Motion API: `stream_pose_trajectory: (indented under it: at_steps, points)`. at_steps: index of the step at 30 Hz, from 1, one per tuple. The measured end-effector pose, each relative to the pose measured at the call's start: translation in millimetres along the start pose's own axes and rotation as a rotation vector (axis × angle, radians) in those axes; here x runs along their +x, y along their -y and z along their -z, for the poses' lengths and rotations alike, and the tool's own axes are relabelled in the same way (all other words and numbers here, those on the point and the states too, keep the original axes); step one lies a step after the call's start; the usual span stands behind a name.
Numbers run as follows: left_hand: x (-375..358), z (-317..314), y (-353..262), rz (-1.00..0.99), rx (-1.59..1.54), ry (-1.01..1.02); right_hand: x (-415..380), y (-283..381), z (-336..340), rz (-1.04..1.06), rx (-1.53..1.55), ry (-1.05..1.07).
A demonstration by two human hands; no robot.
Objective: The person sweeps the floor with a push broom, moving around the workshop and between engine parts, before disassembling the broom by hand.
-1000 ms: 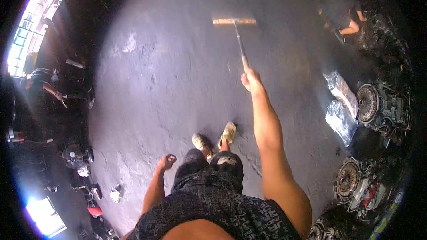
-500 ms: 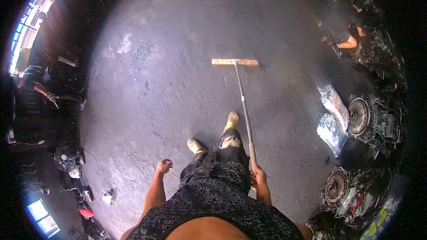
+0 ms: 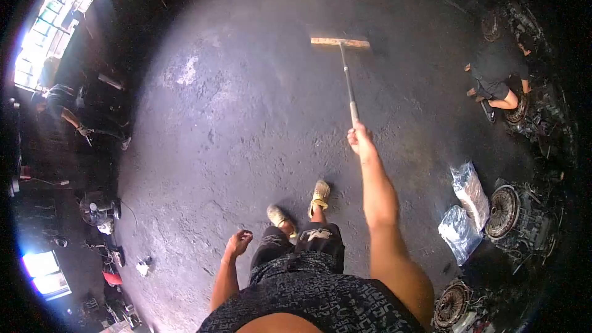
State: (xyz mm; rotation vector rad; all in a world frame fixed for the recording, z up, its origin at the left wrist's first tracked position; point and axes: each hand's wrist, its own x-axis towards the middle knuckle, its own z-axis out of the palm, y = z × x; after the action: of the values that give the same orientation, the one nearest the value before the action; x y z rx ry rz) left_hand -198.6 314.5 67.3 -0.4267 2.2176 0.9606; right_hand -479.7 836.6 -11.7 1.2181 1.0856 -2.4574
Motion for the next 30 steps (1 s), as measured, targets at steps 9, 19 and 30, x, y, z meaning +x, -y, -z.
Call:
stream_pose_trajectory:
  at_steps: [9, 19, 30]
  points:
    - [70.7, -34.0, 100.3, 0.225, -0.119, 0.220, -275.3, -90.1, 107.8, -0.193, -0.028, -0.394]
    - [100.5, -15.1, 29.9, 0.171, -0.312, 0.002, -318.1, -69.1, 71.9, -0.338, 0.074, -0.334]
    - [92.5, -87.3, -128.5, 0.157, 0.150, 0.146, -33.3, 87.3, 42.1, -0.117, -0.010, -0.093]
